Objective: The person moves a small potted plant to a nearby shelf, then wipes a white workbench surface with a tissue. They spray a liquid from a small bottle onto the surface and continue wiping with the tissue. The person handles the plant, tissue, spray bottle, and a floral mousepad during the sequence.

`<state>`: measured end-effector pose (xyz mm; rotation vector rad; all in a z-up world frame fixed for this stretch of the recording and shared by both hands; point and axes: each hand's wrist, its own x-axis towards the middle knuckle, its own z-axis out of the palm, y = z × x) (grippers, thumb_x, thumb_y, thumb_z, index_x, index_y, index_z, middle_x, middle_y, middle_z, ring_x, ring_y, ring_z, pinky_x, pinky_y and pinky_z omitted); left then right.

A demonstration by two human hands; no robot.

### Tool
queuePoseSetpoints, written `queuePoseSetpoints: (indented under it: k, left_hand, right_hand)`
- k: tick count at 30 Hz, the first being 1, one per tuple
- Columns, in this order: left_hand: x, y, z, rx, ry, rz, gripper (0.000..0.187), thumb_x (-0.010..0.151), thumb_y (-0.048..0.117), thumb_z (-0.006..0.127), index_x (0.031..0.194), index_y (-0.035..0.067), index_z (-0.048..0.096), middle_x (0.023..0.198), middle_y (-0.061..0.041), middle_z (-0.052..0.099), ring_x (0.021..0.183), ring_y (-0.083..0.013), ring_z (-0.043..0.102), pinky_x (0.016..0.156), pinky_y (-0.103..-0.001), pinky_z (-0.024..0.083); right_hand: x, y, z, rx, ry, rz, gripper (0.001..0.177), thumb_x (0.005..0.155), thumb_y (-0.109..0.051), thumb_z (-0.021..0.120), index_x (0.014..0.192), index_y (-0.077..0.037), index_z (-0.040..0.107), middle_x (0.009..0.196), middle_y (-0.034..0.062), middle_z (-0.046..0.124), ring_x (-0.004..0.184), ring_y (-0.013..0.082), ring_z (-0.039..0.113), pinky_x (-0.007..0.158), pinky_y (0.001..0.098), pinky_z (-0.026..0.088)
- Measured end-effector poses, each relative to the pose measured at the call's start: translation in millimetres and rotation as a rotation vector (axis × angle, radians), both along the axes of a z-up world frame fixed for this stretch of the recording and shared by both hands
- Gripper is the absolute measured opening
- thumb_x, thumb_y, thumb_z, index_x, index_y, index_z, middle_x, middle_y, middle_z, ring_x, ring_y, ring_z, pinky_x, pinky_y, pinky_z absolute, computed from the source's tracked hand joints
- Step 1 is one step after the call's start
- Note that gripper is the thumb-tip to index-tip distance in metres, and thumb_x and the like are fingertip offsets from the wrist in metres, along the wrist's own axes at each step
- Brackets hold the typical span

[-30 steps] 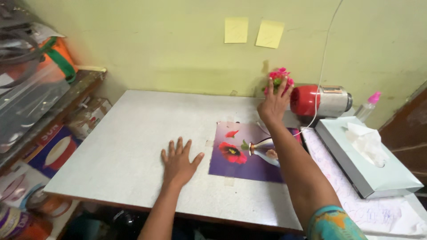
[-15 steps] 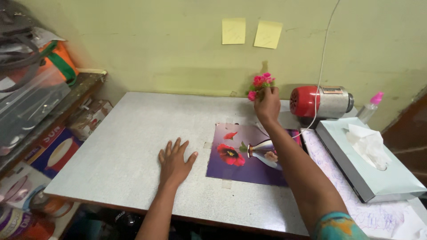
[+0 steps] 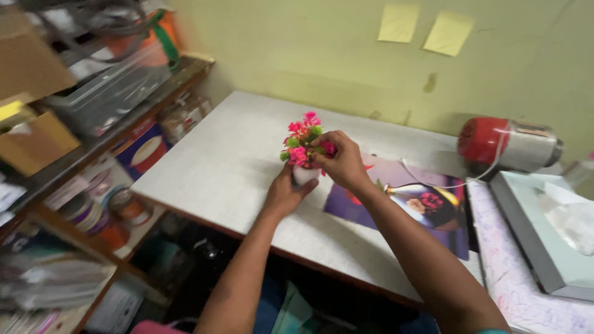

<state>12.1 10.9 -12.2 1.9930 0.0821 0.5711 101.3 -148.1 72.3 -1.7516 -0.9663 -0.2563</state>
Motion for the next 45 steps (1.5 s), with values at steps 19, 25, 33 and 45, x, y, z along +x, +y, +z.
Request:
queuePoseSetpoints:
  k: [19,25,33,45]
  left_hand:
    - [-7.6,29.2,-27.5,-0.816,-0.134,-0.134,0.083,0.077,0.026,0.082,0.148,0.014,0.041,0.139,-0.011,0.059,0.126,-0.0238,0.057,0.107,-0.044,0.044]
    - [-26.6,17.5,1.2,-0.843,-0.378,-0.029,0.110,0.064,0.014,0.089,0.151,0.028,0.022,0.131,-0.007,0.061,0.121,-0.0250,0.062,0.101,-0.044,0.055]
    - [-33.7,11.9,8.7,-0.761,-0.460,-0.033,0.055,0.078,0.012,0.087,0.126,0.007,0.061,0.116,-0.008,0.071,0.109,-0.0203,0.069,0.098,-0.035,0.057]
    - [-39.7,10.6,17.3,-0.744,-0.452,-0.079,0.044,0.079,0.012,0.086,0.118,0.004,0.068,0.104,-0.007,0.074,0.093,-0.0179,0.072,0.083,-0.032,0.059]
  right_hand:
    - [-48.8,51.8,-85.9,-0.027,0.416,0.207,0.077,0.075,-0.011,0.086,0.144,-0.007,0.051,0.134,0.0116,0.066,0.123,0.0246,0.064,0.104,0.0398,0.053]
    - [-49.8,47.0,-87.1,-0.054,0.253,0.231,0.076,0.069,-0.002,0.088,0.137,-0.002,0.054,0.130,0.0137,0.067,0.124,0.0254,0.062,0.107,0.0400,0.047]
    - [-36.9,26.4,-70.8,-0.223,0.639,0.384,0.070,0.070,-0.005,0.089,0.133,-0.004,0.059,0.124,0.0068,0.070,0.117,0.0202,0.064,0.106,0.0366,0.048]
    - [-31.3,24.5,-69.1,-0.285,0.610,0.405,0.076,0.066,-0.005,0.090,0.135,-0.008,0.058,0.129,0.0037,0.068,0.123,0.0181,0.061,0.108,0.0369,0.047]
